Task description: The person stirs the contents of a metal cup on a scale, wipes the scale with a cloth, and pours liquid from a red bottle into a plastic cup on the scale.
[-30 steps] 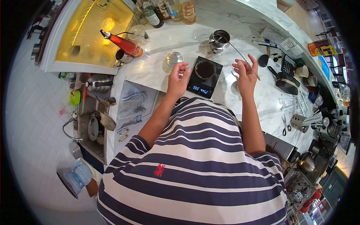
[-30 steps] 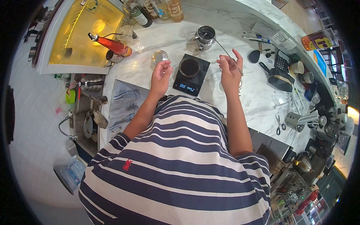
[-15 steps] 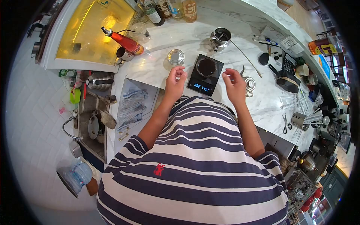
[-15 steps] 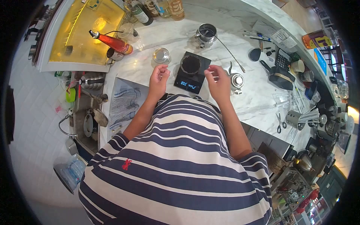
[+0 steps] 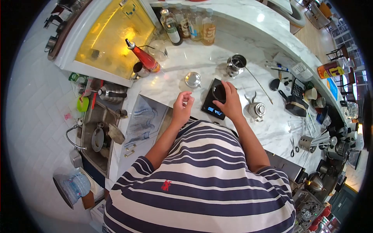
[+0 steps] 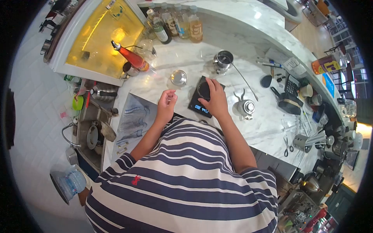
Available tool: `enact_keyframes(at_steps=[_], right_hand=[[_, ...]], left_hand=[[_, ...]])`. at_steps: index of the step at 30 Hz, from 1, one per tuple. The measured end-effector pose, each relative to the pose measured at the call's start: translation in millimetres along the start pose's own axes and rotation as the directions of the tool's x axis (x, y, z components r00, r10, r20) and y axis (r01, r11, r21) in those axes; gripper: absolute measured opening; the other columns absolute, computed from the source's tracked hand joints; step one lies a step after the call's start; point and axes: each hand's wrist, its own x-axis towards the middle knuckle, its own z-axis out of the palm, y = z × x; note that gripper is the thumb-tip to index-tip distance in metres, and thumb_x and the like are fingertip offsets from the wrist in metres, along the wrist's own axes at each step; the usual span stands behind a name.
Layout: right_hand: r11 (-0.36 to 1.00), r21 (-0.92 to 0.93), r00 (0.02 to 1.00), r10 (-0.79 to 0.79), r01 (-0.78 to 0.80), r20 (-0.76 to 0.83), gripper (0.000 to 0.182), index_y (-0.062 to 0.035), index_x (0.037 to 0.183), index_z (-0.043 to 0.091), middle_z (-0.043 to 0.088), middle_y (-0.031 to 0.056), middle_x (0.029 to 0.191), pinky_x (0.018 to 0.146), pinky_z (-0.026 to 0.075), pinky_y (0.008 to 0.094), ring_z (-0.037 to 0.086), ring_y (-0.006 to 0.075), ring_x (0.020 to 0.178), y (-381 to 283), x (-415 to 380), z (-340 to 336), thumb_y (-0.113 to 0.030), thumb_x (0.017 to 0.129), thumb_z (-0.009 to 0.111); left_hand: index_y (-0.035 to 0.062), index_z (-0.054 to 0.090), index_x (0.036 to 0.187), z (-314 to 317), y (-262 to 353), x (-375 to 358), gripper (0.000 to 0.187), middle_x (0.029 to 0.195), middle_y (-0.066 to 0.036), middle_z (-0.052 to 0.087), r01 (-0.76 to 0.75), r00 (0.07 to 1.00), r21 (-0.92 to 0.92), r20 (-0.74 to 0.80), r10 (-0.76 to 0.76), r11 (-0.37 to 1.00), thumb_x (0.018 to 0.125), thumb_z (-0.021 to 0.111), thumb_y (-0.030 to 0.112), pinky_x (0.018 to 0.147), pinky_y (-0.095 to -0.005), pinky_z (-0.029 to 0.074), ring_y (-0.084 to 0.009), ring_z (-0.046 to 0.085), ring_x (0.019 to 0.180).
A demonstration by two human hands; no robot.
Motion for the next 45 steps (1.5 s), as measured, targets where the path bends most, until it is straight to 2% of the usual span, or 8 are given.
enact_keyframes(at_steps=[5,11,15,19,24,33,44,45], right_hand=[[0.995,0.097,0.998,0.021,-0.015,-0.061,0.096,-0.0104,0.156,0.042,0.050,0.0232,0.147,0.114,0.044,0.0467,0.051,0.0428,0.134,-3,1,5,-0.013,0.073,0.090],[0.996,0.085,0.991,0.028,-0.017,-0.133,0.094,-0.0084,0.153,0.043,0.051,0.0224,0.146,0.113,0.045,0.0463,0.051,0.0419,0.134,-4,0,10,-0.012,0.072,0.090],[0.994,0.094,0.986,0.061,-0.046,-0.156,0.093,-0.0083,0.151,0.044,0.053,0.0207,0.144,0.112,0.045,0.0466,0.052,0.0410,0.133,-32,11,-12,-0.014,0.071,0.090],[0.996,0.085,0.974,0.059,-0.041,-0.221,0.091,-0.0077,0.150,0.048,0.058,0.0171,0.139,0.109,0.048,0.0419,0.059,0.0355,0.128,-72,35,-40,-0.012,0.070,0.091],[0.998,0.070,0.969,0.022,-0.005,-0.246,0.087,-0.0098,0.149,0.049,0.059,0.0172,0.137,0.107,0.049,0.0454,0.058,0.0373,0.127,-108,75,-69,-0.014,0.071,0.088],[0.996,0.055,0.956,-0.056,0.075,-0.289,0.089,-0.0106,0.150,0.050,0.062,0.0208,0.135,0.106,0.050,0.0450,0.062,0.0379,0.124,-135,178,-104,-0.016,0.070,0.089],[0.997,0.064,0.980,-0.027,0.040,-0.199,0.090,-0.0156,0.150,0.051,0.067,0.0198,0.127,0.099,0.054,0.0428,0.069,0.0356,0.114,-141,303,-154,-0.021,0.070,0.091],[0.998,0.043,0.979,-0.028,0.037,-0.200,0.091,-0.0168,0.151,0.052,0.067,0.0195,0.128,0.099,0.054,0.0424,0.069,0.0355,0.115,-138,313,-156,-0.022,0.070,0.092]], left_hand=[[0.0072,0.065,0.124,-19,5,13,0.027,0.097,0.000,0.068,-0.022,0.999,-0.006,0.028,0.022,1.000,0.100,0.069,0.019,0.073,-0.0255,0.046,-0.0098,0.062,0.091],[0.0054,0.062,0.127,-35,14,20,0.028,0.101,-0.001,0.065,-0.024,0.993,0.038,0.113,0.020,0.999,0.102,0.067,0.017,0.080,-0.0270,0.048,-0.0102,0.060,0.093],[0.0046,0.061,0.127,-45,23,26,0.027,0.102,-0.001,0.064,-0.040,0.990,0.060,0.138,0.031,0.997,0.103,0.066,0.015,0.080,-0.0272,0.049,-0.0100,0.059,0.092],[0.0043,0.062,0.126,-53,26,37,0.026,0.101,-0.002,0.066,-0.078,0.983,0.067,0.172,0.066,0.995,0.102,0.066,0.014,0.080,-0.0273,0.049,-0.0104,0.061,0.093],[0.0036,0.063,0.125,-65,38,54,0.026,0.102,-0.003,0.068,-0.146,0.967,0.078,0.222,0.126,0.986,0.100,0.067,0.012,0.081,-0.0282,0.049,-0.0123,0.063,0.097],[0.0027,0.066,0.122,-98,64,84,0.024,0.104,-0.006,0.071,-0.206,0.951,0.071,0.250,0.182,0.976,0.099,0.067,0.012,0.083,-0.0298,0.049,-0.0141,0.065,0.099],[0.0005,0.065,0.118,-134,106,109,0.023,0.107,-0.008,0.070,-0.301,0.936,0.024,0.201,0.290,0.953,0.096,0.066,0.008,0.088,-0.0306,0.048,-0.0157,0.064,0.100],[0.0024,0.066,0.114,-134,110,112,0.022,0.104,-0.010,0.070,-0.327,0.931,0.002,0.171,0.322,0.945,0.094,0.070,0.010,0.084,-0.0340,0.049,-0.0216,0.066,0.097]])
